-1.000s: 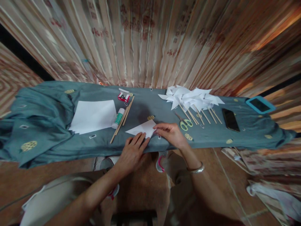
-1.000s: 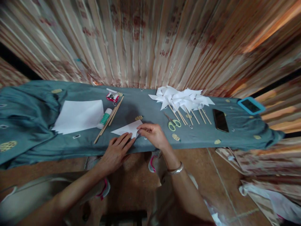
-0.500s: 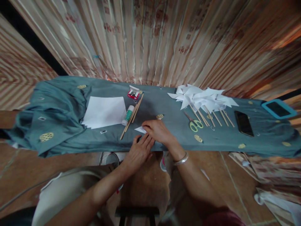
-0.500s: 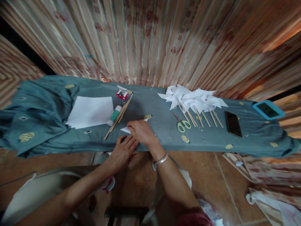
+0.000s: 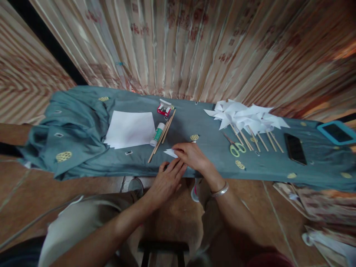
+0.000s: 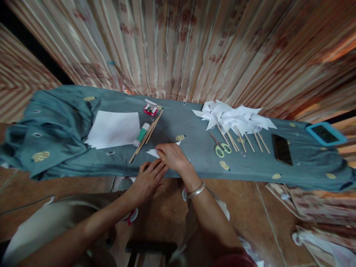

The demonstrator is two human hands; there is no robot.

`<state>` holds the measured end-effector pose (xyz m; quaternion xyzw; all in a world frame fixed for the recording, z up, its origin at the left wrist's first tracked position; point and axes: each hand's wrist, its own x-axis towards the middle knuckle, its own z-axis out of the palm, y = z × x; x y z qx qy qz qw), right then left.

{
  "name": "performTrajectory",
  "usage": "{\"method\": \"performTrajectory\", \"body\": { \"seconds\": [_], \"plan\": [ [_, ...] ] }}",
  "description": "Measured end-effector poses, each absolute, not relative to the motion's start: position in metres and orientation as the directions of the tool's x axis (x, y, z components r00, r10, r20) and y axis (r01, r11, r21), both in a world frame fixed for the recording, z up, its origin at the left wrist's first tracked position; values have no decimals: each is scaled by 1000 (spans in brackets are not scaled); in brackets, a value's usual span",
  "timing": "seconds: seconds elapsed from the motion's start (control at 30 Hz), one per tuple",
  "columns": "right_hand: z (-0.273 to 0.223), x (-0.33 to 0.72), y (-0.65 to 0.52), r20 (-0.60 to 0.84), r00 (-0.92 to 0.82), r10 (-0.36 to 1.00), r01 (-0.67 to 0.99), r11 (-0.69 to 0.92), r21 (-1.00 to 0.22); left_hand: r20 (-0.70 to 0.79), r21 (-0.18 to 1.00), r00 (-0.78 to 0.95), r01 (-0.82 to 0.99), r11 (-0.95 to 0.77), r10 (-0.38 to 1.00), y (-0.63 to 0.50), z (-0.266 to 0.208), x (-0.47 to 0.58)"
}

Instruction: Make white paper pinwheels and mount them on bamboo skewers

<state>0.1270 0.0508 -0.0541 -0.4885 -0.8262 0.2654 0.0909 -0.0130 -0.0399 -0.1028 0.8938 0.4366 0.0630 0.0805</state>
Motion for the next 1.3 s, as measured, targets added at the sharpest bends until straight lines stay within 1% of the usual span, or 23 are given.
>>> {"method": "performTrajectory", "body": {
  "seconds": [0.13, 0.23, 0.33, 0.4, 0.47, 0.53, 0.6, 0.73, 0.8, 0.87, 0.93, 1.0, 1.07, 1.2, 1.3],
  "plan": [
    [-62, 130, 48, -41, -516, 856, 719, 406, -564, 35, 208, 614, 767, -607, 788, -42, -98, -14],
    [-70, 129, 46, 64, -504, 861, 687, 445, -574, 53, 216, 614, 763, -610, 787, -44, -98, -15],
    [-77, 129, 43, 179, -489, 854, 688, 504, -522, 56, 224, 612, 762, -607, 789, -44, -98, -16],
    [-80, 130, 40, 213, -488, 846, 710, 527, -467, 51, 226, 612, 763, -606, 789, -44, -98, -16],
    [-81, 132, 37, 214, -490, 845, 730, 532, -429, 48, 226, 615, 761, -609, 787, -44, -98, -17],
    [-80, 134, 35, 206, -485, 850, 739, 524, -424, 49, 228, 618, 758, -611, 785, -45, -97, -17],
    [-79, 136, 33, 203, -482, 852, 724, 518, -456, 53, 230, 621, 755, -614, 782, -45, -98, -17],
    [-80, 139, 33, 206, -472, 857, 660, 498, -562, 63, 225, 624, 751, -620, 779, -45, -98, -18],
    [-82, 140, 35, 217, -449, 867, 653, 484, -582, 68, 217, 624, 752, -622, 778, -45, -99, -18],
    [-83, 139, 38, 246, -437, 865, 673, 496, -549, 73, 210, 626, 752, -625, 777, -46, -99, -18],
    [-83, 137, 40, 267, -456, 849, 713, 528, -461, 79, 206, 626, 751, -628, 775, -46, -99, -18],
    [-81, 135, 42, 259, -477, 840, 758, 542, -364, 81, 206, 625, 752, -626, 777, -46, -98, -18],
    [-80, 133, 44, 242, -472, 848, 793, 528, -305, 79, 207, 624, 753, -625, 778, -45, -98, -18],
    [-81, 135, 46, 218, -430, 876, 819, 480, -314, 68, 204, 627, 752, -626, 776, -45, -96, -19],
    [-85, 137, 46, 192, -468, 863, 805, 506, -311, 67, 208, 628, 751, -627, 775, -46, -97, -19]
  ]
}}
